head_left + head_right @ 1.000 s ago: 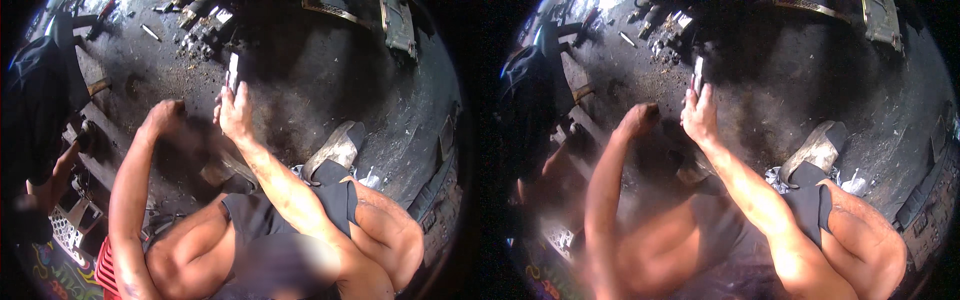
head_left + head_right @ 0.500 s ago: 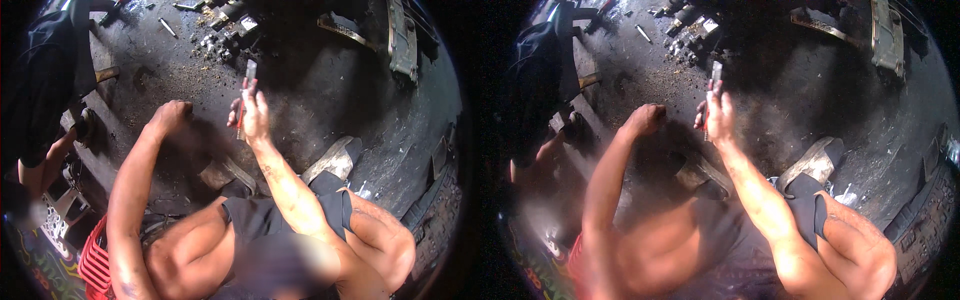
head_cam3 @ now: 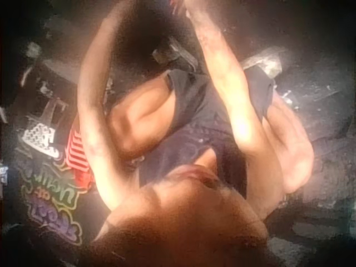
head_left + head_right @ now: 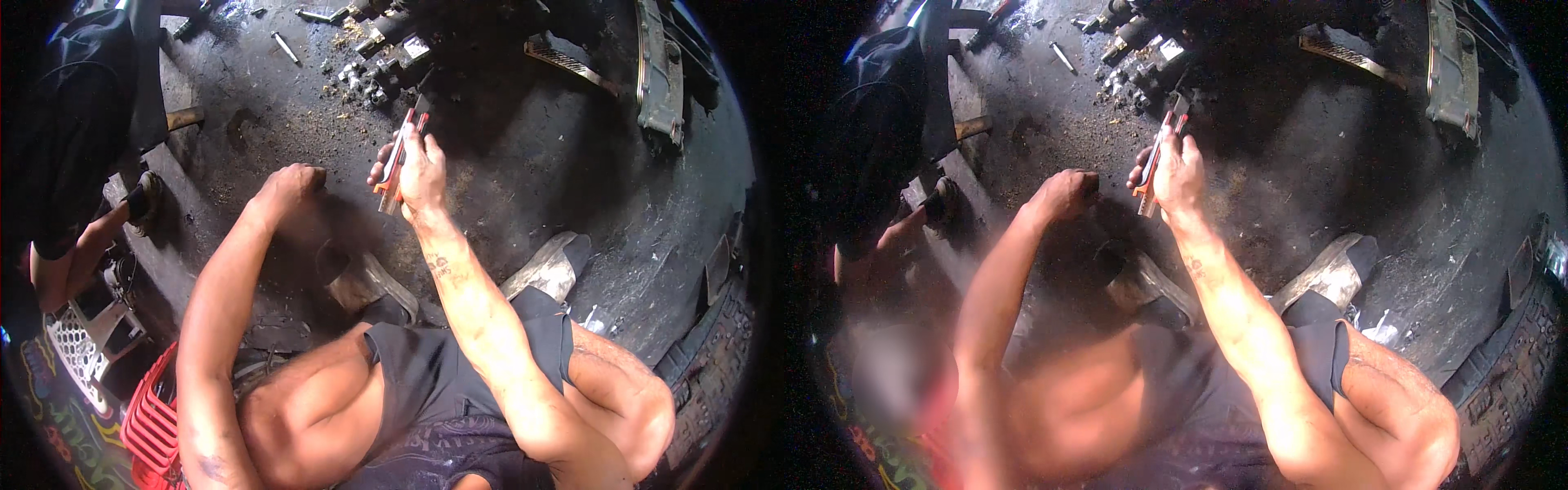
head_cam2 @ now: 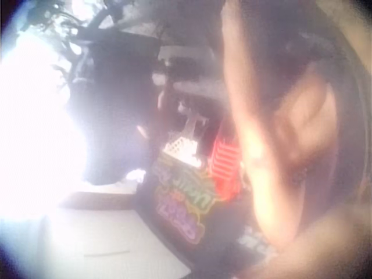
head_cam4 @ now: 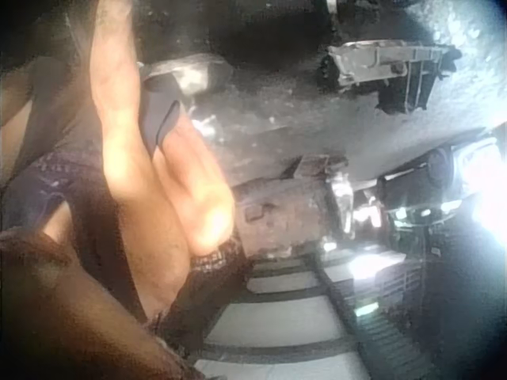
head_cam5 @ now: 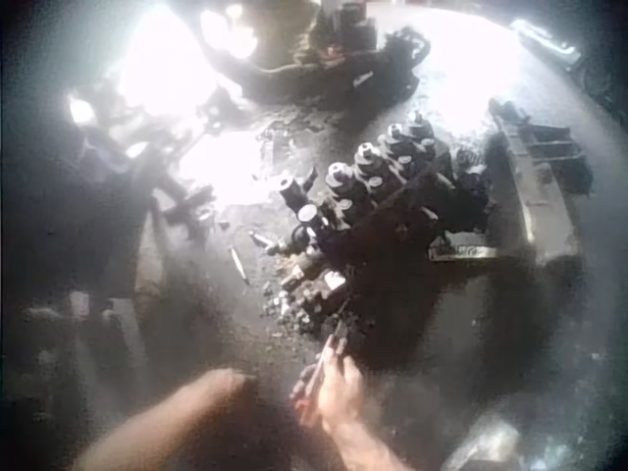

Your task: The person uses a screwdriver and pliers to disassemble a mechanical pump assembly on a concrete floor, removing small components and handling the larger pump housing by hand.

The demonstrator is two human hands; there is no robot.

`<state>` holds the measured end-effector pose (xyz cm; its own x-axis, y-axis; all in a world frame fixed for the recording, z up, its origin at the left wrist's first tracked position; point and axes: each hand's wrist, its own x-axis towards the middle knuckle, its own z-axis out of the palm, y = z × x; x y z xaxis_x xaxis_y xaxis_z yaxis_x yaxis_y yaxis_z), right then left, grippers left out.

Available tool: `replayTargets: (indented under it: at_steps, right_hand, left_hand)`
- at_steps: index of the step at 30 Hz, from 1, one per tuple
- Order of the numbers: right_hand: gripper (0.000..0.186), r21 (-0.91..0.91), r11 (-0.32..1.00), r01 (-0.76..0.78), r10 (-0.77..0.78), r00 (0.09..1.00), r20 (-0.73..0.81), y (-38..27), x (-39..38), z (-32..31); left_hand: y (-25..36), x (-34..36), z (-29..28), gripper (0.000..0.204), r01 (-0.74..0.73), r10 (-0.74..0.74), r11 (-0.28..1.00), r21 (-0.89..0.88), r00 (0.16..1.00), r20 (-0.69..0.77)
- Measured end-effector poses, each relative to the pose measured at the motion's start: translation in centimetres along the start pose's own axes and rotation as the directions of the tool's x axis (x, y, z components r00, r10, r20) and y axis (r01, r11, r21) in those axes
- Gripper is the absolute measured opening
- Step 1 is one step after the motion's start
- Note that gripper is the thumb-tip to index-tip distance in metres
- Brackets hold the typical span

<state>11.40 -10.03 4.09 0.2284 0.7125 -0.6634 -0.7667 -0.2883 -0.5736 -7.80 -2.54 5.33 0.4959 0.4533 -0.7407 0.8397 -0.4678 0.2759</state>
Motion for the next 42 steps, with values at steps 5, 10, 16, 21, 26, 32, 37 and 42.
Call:
replayTargets:
  at_steps: [5, 10, 16, 21, 26, 32, 37, 42]
  right_hand:
    - [0.028, -0.109, 0.993, 0.034, -0.046, 0.994, -0.104, 0.2, -0.4, -0.3]
    - [0.025, -0.271, 0.963, 0.006, -0.038, 0.993, -0.115, 0.3, 0.4, -1.7]
    - [0.022, -0.145, 0.971, 0.190, -0.201, 0.977, -0.064, 0.2, -1.0, -0.2]
    - [0.023, -0.513, 0.807, 0.294, -0.312, 0.949, 0.052, -1.2, -1.4, -2.8]
    - [0.029, -0.897, 0.314, 0.310, -0.411, 0.896, 0.166, -8.6, -0.8, -4.2]
    - [0.034, -0.918, -0.135, 0.372, -0.396, 0.830, 0.394, -12.8, 1.9, -3.7]
    - [0.034, -0.905, -0.154, 0.397, -0.277, 0.861, 0.426, -14.1, 1.3, -2.6]
    - [0.034, -0.857, -0.370, 0.358, -0.144, 0.890, 0.433, -13.2, 0.1, -2.3]
  left_hand:
    - [-0.2, 0.2, 0.0, 0.017, -0.003, 0.004, 1.000, 0.018, 1.000, -0.020]
    - [-0.2, 1.1, 0.6, 0.015, -0.025, 0.025, 1.000, 0.004, 1.000, -0.015]
    - [-0.4, 0.3, 0.6, 0.017, -0.006, 0.006, 1.000, -0.028, 1.000, -0.014]
    - [-0.5, -0.1, 0.5, 0.017, -0.010, 0.010, 1.000, -0.006, 1.000, -0.021]
    - [-1.1, 0.9, 1.3, 0.013, -0.041, 0.040, 0.999, -0.009, 0.998, -0.053]
    - [0.0, 1.0, -0.3, 0.012, 0.021, -0.026, 0.997, 0.076, 0.998, 0.063]
    - [-0.2, 0.5, 0.1, 0.013, -0.021, 0.021, 0.999, 0.040, 1.000, 0.000]
    - [-1.4, 1.3, 2.0, 0.013, -0.081, 0.080, 0.997, -0.009, 0.992, -0.099]
